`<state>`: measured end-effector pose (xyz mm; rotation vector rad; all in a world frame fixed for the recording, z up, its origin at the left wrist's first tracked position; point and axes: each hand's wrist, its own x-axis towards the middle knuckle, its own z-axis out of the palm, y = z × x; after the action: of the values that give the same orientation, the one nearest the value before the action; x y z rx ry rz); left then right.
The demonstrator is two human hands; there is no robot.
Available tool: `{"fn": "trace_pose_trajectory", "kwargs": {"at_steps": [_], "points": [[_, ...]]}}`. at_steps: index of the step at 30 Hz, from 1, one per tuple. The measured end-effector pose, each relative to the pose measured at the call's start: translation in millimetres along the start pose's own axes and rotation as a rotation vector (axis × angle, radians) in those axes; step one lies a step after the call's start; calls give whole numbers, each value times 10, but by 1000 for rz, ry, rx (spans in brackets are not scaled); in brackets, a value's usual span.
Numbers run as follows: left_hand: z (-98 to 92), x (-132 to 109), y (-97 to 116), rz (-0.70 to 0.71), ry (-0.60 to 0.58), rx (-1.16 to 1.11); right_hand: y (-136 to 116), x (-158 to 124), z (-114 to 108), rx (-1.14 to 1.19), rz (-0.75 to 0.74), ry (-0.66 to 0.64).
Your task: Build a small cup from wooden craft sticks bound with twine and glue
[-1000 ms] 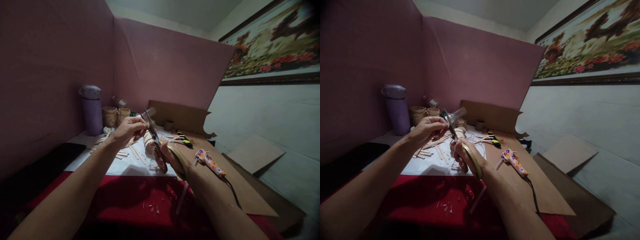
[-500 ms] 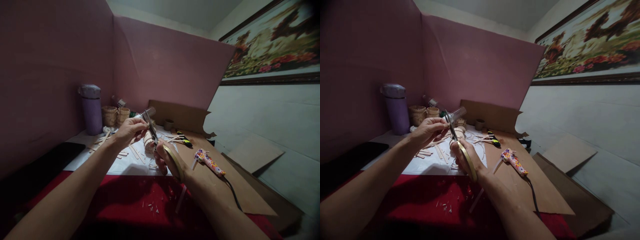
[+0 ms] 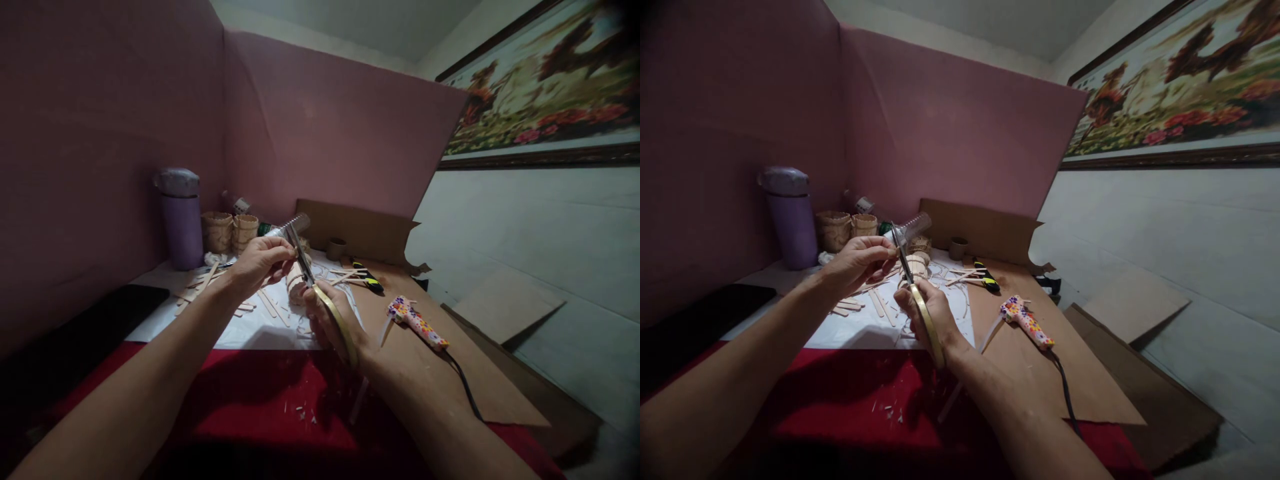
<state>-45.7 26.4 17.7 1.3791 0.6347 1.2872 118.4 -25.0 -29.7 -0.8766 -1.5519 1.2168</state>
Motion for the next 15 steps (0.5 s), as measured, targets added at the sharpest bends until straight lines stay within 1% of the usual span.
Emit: {"fn": "trace_pose_trajectory", "kwargs": {"at_steps": [3, 6, 10, 15], "points": [[0, 5, -18, -10, -4, 18, 106, 35, 16, 17, -9, 37], [1, 3, -20, -1, -14, 8, 148, 54, 30, 34, -13, 76], [0, -5, -13, 21, -43, -1, 84, 52, 16, 60, 12, 159], [2, -3, -33, 20, -71, 8, 23, 99, -68, 62, -48, 274]]}}
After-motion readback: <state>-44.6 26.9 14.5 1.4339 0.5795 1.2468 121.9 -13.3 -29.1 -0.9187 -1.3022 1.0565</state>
